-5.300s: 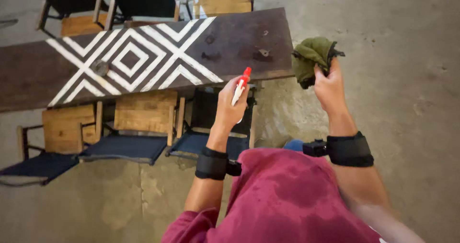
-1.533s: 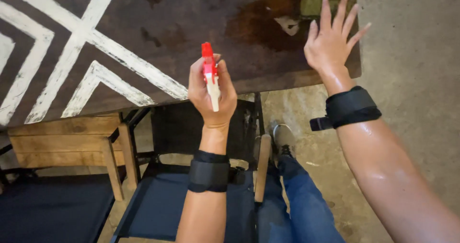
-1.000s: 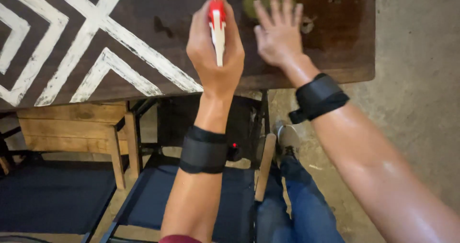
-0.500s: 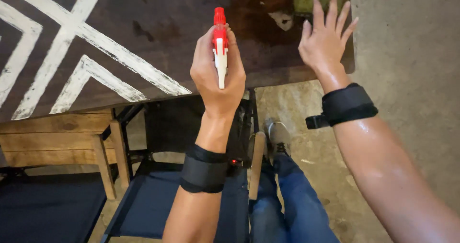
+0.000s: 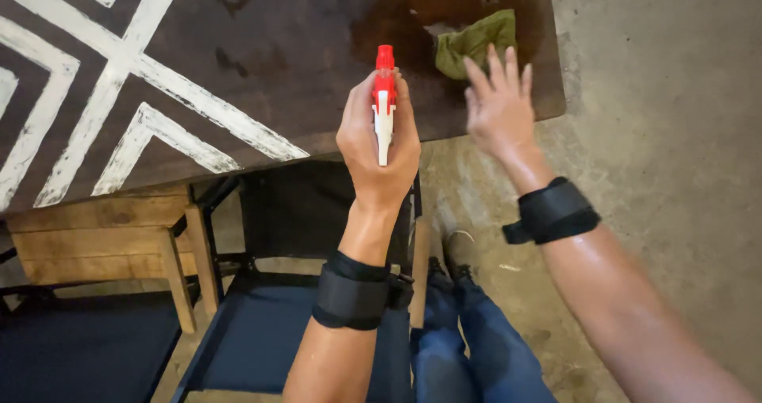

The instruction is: The person sprays a liquid onto a wooden table with a geometric pattern and wipes the surface with a cloth. They move around the table to clean different sections, including the edges and the center.

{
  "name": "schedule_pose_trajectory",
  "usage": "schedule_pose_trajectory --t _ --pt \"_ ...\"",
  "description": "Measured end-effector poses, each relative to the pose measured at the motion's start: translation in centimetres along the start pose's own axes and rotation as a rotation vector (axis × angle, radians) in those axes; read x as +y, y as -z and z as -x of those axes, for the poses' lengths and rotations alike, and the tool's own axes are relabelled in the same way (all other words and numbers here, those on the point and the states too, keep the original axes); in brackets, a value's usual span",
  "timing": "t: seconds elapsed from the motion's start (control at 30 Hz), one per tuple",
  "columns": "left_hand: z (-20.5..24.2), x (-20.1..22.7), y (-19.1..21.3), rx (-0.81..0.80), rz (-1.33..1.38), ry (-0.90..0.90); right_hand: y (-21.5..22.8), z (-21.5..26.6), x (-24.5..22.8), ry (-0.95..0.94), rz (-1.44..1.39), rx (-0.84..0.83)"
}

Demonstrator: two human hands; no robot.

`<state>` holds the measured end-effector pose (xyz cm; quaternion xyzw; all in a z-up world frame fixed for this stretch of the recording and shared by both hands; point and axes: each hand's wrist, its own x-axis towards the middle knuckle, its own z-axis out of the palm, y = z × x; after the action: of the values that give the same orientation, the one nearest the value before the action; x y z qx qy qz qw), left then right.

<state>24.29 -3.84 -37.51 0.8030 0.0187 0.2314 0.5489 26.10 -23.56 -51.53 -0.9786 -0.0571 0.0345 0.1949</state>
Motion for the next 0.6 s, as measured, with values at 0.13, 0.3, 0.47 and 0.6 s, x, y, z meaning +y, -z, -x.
schedule_pose_trajectory --t 0.13,0.3,0.47,0.6 --pt "1.1 1.0 0.5 -0.004 -0.001 -0.016 0.1 0.2 3.6 -0.017 -0.05 0.073" --pt "2.7 1.7 1.1 -0.019 -0.017 0.032 1.7 0.4 4.3 -0.181 -0.457 0.288" --pt "4.9 3.3 2.5 -0.131 -0.098 0.121 0.5 3.0 6.9 -0.139 -0.979 0.41" --pt "7.0 3.2 2.8 -0.315 -0.088 0.223 4.7 4.3 3.1 -0.457 -1.791 0.353"
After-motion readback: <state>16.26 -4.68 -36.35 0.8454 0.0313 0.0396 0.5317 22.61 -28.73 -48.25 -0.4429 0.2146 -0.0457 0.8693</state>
